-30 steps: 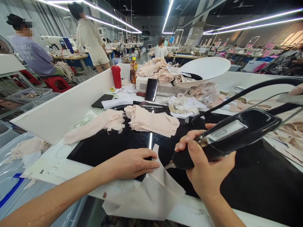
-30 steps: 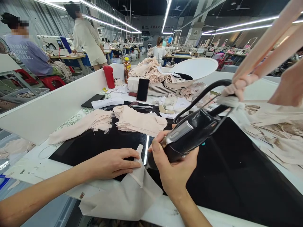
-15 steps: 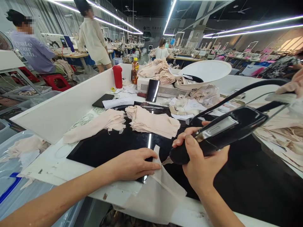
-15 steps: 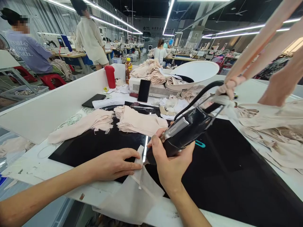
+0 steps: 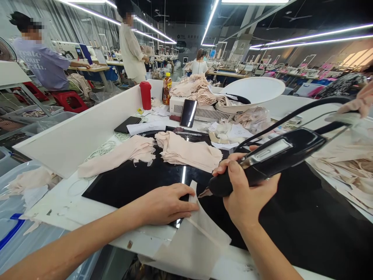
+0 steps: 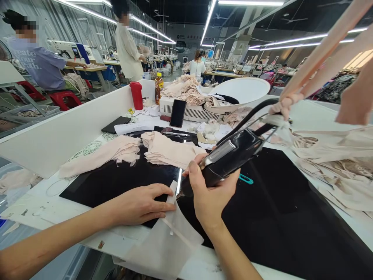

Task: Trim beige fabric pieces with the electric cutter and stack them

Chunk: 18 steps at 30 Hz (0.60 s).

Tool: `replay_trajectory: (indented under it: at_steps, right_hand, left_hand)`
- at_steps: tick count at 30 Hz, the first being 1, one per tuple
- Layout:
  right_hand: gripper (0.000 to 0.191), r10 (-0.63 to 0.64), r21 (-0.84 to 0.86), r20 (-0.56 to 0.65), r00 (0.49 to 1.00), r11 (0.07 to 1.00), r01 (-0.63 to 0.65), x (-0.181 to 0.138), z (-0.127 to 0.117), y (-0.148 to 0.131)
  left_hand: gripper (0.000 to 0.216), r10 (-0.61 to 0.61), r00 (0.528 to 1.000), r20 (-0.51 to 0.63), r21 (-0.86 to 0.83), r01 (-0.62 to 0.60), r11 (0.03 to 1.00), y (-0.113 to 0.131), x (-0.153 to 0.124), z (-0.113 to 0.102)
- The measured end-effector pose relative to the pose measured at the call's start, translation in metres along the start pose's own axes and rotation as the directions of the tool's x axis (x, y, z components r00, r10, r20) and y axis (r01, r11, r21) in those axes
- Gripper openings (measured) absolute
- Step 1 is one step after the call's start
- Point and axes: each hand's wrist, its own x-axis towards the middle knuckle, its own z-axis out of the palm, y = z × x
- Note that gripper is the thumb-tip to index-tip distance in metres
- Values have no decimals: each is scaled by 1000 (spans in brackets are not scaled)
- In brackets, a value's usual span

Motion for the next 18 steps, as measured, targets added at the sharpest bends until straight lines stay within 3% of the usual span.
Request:
replay_trajectory:
  at_steps: [18]
  right_hand:
    - [45, -4, -8, 11, 1000, 1000, 4, 3, 5, 10]
  left_hand:
    - [29, -29, 999, -21, 62, 31, 998, 3, 1, -1]
